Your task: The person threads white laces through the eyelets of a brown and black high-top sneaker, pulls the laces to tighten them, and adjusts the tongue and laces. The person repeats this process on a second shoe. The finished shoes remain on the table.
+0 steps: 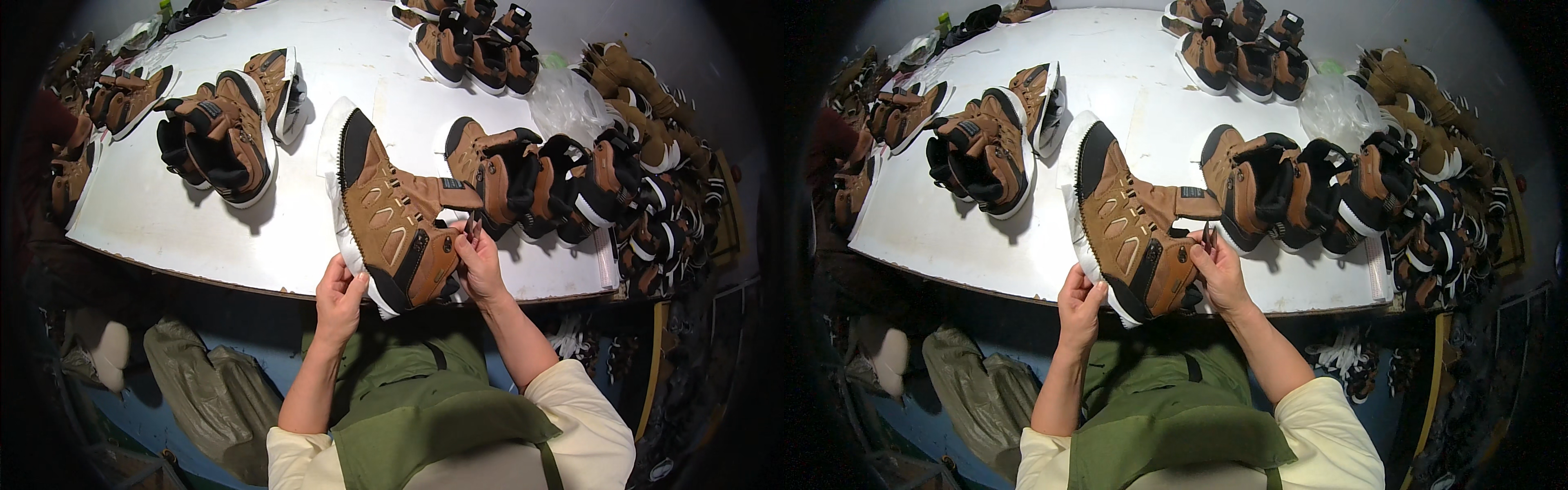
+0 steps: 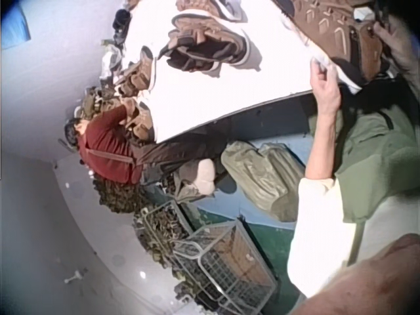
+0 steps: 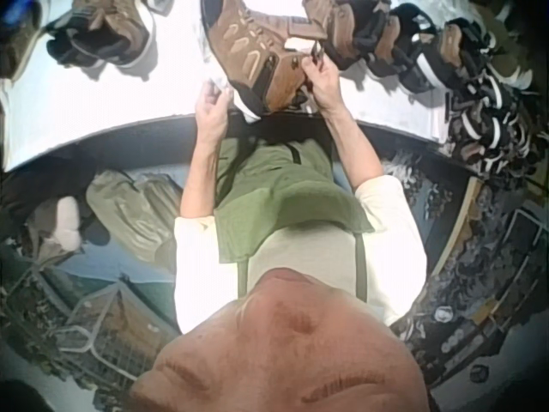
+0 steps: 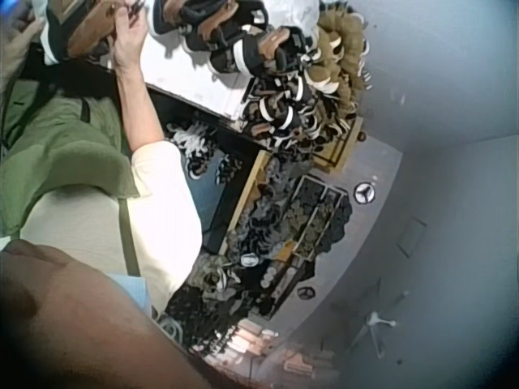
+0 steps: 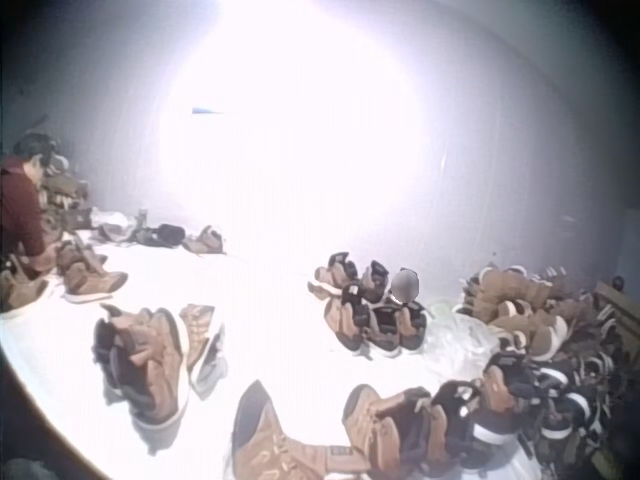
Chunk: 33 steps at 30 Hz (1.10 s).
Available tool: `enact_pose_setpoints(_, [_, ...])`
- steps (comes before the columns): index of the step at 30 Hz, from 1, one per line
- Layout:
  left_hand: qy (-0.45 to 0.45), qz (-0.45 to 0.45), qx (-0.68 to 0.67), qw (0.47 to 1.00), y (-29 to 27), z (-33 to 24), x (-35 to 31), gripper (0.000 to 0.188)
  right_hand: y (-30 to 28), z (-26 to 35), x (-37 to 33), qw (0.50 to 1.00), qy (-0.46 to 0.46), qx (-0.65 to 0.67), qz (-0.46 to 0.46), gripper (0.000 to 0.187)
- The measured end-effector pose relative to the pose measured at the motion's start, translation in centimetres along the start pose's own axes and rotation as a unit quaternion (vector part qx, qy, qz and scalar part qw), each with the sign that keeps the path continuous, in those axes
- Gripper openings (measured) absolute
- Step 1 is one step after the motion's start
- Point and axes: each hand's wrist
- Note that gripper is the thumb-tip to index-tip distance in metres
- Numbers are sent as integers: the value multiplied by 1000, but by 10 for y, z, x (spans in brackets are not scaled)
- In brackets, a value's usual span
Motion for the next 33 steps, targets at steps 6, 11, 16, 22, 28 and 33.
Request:
enact_pose_setpoints(6, [-13, 3, -17, 1000, -1, 2, -2, 38, 6, 5, -3, 1000, 4, 1, -5, 27])
enact_pose_setpoints(11, [-12, -1, -52, 999, 1, 4, -2, 35, -1, -1, -6, 1000, -6, -30, -3, 25])
enact_pose_setpoints(16, [-17, 13, -71, 997, -1, 9, -4, 36, 0, 0, -13, 999, -19, -45, -3, 24])
enact_pose_setpoints(22, [-10, 30, -78, 996, -2, 15, -6, 36, 0, 5, -21, 995, -45, -91, 16, 27])
enact_pose_setpoints(28, [-16, 53, -88, 995, -2, 16, -9, 43, -4, 8, -33, 989, -58, -134, 19, 33])
enact_pose_setpoints(33, [-26, 69, -90, 993, -2, 16, -10, 46, 3, 17, -38, 978, -73, -196, 16, 36])
Point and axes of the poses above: each hand's wrist, its own x-axis towards the middle knuckle, its own y-axis out of the palm, z = x × y, and after that the axes turned 10 degrees about z, right-handed
